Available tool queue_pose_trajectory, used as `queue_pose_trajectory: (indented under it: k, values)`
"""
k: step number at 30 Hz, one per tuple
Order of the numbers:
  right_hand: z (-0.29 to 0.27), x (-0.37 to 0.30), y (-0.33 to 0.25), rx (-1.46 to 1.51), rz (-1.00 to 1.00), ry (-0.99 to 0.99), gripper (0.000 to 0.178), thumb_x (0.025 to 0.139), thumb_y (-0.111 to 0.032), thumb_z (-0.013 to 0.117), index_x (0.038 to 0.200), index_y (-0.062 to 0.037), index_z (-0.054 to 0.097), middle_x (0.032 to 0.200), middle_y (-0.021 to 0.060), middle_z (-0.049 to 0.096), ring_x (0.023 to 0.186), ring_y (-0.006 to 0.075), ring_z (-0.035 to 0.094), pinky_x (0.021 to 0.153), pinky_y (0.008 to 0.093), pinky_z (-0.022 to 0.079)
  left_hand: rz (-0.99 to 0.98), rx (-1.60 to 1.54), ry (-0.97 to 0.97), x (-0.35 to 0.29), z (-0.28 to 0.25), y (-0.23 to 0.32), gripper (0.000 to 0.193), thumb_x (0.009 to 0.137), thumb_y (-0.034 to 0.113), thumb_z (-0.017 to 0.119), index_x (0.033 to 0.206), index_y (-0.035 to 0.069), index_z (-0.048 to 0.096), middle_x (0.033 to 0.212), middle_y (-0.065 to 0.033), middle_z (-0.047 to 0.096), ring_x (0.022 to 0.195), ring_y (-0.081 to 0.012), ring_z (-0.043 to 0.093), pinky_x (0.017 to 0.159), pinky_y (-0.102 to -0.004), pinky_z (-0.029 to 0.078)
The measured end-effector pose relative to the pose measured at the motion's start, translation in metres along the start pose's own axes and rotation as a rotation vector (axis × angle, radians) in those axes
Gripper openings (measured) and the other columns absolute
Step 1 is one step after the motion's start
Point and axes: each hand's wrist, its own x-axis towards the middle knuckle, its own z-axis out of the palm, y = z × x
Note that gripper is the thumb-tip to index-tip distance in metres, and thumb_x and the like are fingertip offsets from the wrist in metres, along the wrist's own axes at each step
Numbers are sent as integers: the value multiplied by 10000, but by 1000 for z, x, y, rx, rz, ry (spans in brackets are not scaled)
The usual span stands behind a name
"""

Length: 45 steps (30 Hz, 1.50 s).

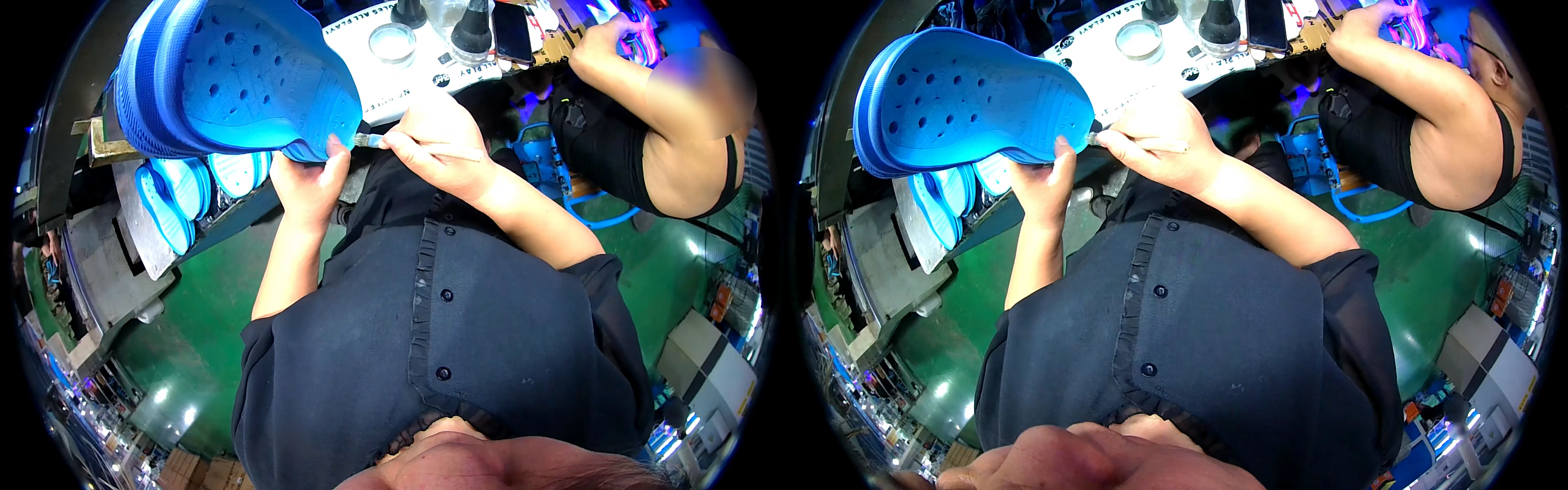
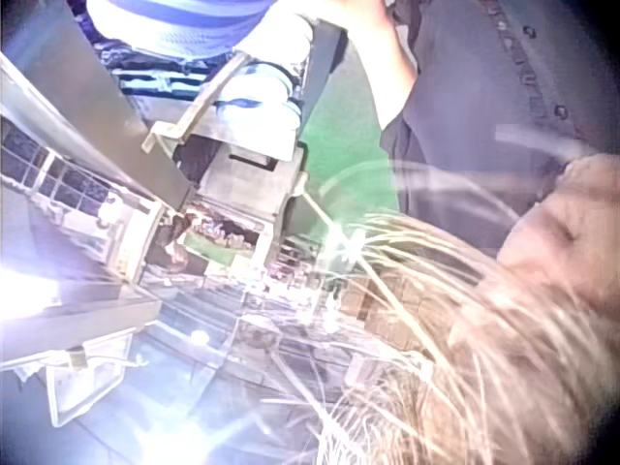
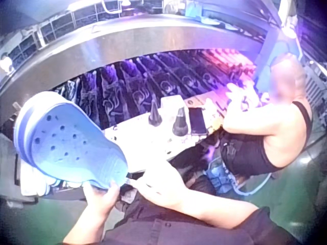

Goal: The person applies adhesive to the edges of blue shoe soles using a brush, dipping the brush into a container on the table and working on multiple soles sequentially before placing them back on a rack.

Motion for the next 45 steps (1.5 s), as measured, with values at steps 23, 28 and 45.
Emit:
queue_pose_trajectory:
  k: [23,28,45]
  values:
    - [-18,-15,1,279,488,220,199,829,-99,518,690,4,617,634,66,609,594,145,564,547,260,425,91,-10,67,4,1,0,269,701,21,623,941,-23,510,881,-101,568,783,-170,553,732,-291,452]
    - [-27,-19,-3,302,481,246,215,848,-102,492,705,3,614,593,42,567,563,132,519,539,247,411,130,97,-79,5,-5,2,432,735,11,602,1115,-6,398,1034,-132,512,916,-204,528,830,-329,419]
    - [-67,-53,22,403,695,445,275,872,-155,472,697,17,595,632,57,548,559,107,509,520,230,401,-622,-610,-566,79,25,112,732,602,84,667,1239,-54,332,1057,-194,533,685,-217,616,461,-252,499]
